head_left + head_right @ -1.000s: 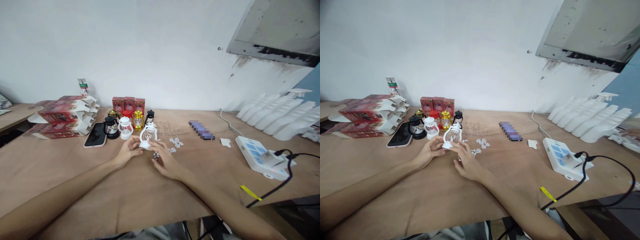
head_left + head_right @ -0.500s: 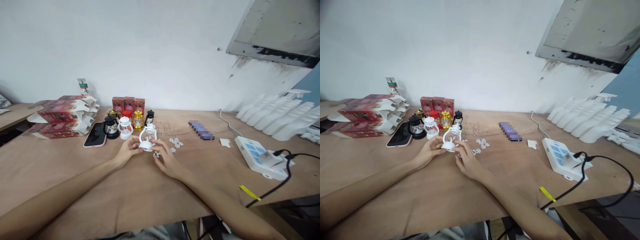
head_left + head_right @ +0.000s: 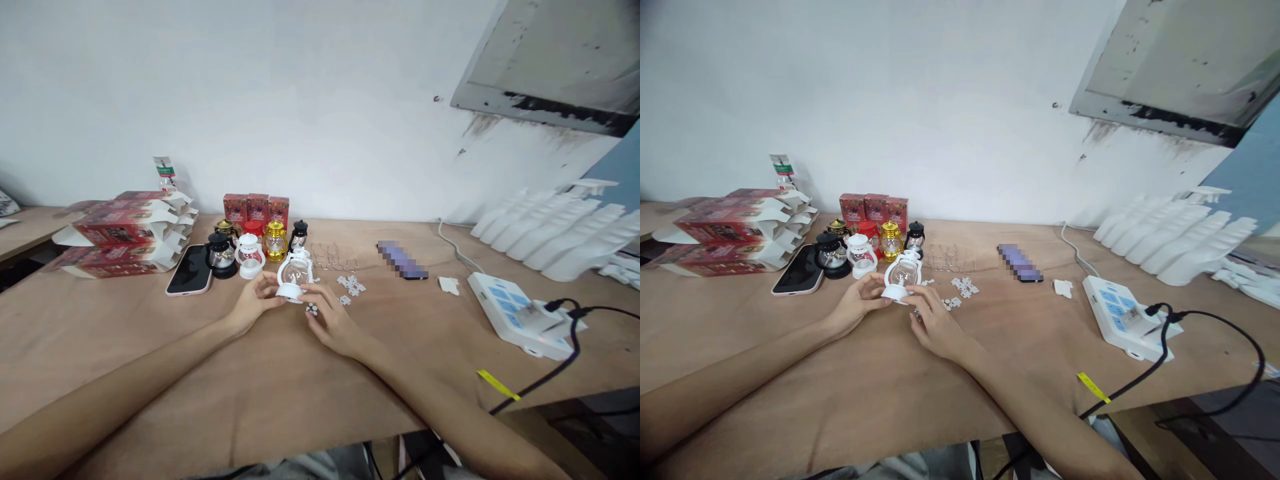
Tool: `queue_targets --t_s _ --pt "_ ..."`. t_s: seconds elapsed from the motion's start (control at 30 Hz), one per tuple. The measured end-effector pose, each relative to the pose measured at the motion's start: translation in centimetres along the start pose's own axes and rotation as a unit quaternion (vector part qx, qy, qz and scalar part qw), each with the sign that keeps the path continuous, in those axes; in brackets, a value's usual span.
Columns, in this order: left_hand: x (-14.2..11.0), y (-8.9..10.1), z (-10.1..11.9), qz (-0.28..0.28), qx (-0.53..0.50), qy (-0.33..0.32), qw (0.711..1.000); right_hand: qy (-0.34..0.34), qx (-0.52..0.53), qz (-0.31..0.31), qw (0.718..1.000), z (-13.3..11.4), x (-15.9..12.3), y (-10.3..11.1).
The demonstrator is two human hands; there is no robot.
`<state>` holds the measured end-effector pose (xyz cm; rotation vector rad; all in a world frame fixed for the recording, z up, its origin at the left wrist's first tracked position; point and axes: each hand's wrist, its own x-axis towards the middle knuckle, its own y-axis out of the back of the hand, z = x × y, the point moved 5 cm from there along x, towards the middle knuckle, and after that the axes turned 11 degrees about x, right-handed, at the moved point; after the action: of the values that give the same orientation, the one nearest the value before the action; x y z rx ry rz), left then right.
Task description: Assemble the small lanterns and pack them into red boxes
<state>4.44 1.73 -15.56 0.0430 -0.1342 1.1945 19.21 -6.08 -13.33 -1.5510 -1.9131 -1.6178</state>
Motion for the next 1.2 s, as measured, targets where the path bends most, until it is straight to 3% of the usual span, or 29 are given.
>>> queue_targets --t_s 0.47,0.67,1.07,1.2 --pt "0.0 0.1 -0.1 0.008 0.042 0.001 0.999 0.013 0.009 -0.006 1.000 -0.3 0.1 0.1" --pt "-0.1 -0.1 -0.1 -0.013 0.057 -0.002 0.998 0.020 0.007 0.057 0.998 -0.2 0.1 0.6" --pt "-0.4 -0.5 0.7 -0.039 0.077 -0.050 0.995 -0.081 0.039 0.060 0.994 0.9 -0.6 0.2" --pt "-0.5 -0.2 0.7 -0.012 0.072 -0.042 0.996 -0.165 0.134 0.072 0.974 1.0 -0.5 0.2"
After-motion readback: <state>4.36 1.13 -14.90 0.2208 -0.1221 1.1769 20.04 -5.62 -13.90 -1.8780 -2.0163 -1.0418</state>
